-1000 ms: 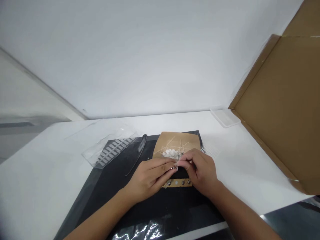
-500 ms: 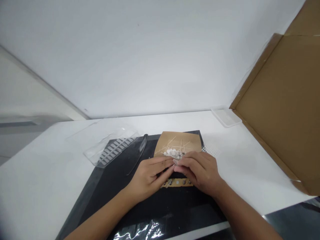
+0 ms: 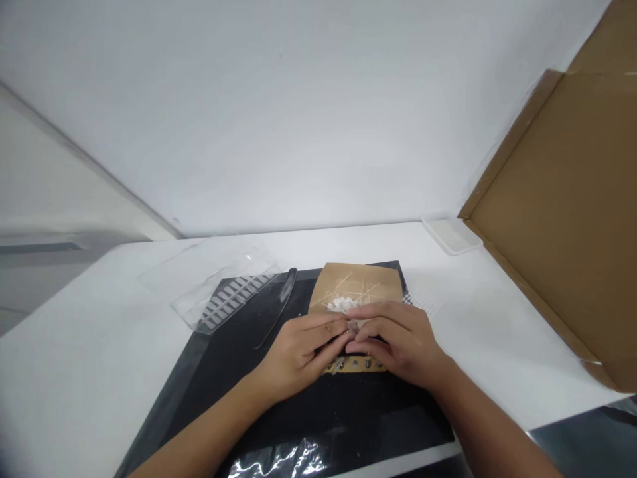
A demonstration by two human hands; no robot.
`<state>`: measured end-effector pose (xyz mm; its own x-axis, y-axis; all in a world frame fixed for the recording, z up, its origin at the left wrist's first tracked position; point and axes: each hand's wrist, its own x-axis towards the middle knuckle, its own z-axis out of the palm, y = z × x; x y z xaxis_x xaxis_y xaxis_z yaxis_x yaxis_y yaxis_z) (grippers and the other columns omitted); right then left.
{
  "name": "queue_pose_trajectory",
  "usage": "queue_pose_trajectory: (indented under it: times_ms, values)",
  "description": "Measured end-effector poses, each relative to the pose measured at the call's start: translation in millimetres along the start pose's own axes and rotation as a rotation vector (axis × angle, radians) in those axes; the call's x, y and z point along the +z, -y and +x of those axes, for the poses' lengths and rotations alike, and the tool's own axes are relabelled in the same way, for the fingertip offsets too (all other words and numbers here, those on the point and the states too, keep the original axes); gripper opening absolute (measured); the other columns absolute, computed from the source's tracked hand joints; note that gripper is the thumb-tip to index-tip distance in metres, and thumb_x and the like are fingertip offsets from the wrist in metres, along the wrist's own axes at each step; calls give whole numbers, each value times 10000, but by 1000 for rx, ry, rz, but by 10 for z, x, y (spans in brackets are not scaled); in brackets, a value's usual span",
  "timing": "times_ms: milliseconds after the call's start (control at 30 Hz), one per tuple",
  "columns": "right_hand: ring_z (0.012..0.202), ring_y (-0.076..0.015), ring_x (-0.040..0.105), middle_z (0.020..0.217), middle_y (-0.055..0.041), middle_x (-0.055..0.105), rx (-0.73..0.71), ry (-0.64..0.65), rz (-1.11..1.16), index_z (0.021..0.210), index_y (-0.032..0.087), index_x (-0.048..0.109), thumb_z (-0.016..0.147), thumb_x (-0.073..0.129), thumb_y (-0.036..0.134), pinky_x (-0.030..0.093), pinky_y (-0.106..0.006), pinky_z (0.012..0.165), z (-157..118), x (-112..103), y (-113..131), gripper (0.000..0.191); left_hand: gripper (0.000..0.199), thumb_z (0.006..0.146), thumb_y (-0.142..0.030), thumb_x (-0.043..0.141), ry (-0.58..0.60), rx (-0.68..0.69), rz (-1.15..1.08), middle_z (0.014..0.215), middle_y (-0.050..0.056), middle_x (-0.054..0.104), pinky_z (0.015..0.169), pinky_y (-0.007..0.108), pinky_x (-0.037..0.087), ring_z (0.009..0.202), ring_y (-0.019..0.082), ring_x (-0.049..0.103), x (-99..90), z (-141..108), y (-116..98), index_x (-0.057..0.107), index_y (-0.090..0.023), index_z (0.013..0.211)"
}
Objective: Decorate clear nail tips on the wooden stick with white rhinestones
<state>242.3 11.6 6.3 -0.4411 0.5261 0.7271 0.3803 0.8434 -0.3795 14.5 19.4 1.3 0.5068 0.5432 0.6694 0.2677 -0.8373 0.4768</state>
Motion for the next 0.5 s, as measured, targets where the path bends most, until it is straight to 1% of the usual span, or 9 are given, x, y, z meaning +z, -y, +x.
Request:
queue_pose_trajectory:
  times_ms: [100,167,267,400,500]
  values:
    - [996,-167,781,1141,-38,805,-53,10,-45,1033,236,694,940,808,185,667,-326,848,-10,-3,-8,156,161,1031,-128,610,-6,5,-8,992,83,790,804,278,660,872,168,768,-8,15,-10,744,-134,1119]
    - [986,-169,784,1122,-31,811,-67,17,-74,1047,242,700,948,801,198,668,-333,846,-18,-5,-6,149,174,1033,-126,604,-4,8,-14,1012,89,794,825,288,666,888,173,774,-9,19,-9,743,-136,1137]
    - [996,-169,785,1127,-24,814,-65,16,-91,1077,251,712,957,791,204,666,-331,855,-23,-11,1,150,174,1029,-121,610,-6,12,-13,1035,97,798,841,302,671,909,185,780,-5,13,5,742,-140,1140]
    - [991,-161,785,1116,-15,818,-62,11,-42,1112,259,722,976,748,149,659,-319,848,-16,-11,2,178,184,1026,-114,611,6,6,-15,1042,100,801,836,303,669,914,186,779,-3,4,20,745,-138,1150]
    - [920,-156,789,1065,-8,825,-16,-13,-23,1157,262,709,974,743,136,654,-310,807,-10,-1,7,225,207,1037,-137,602,15,4,-1,1044,96,803,830,307,674,919,185,778,-1,-1,19,752,-147,1178]
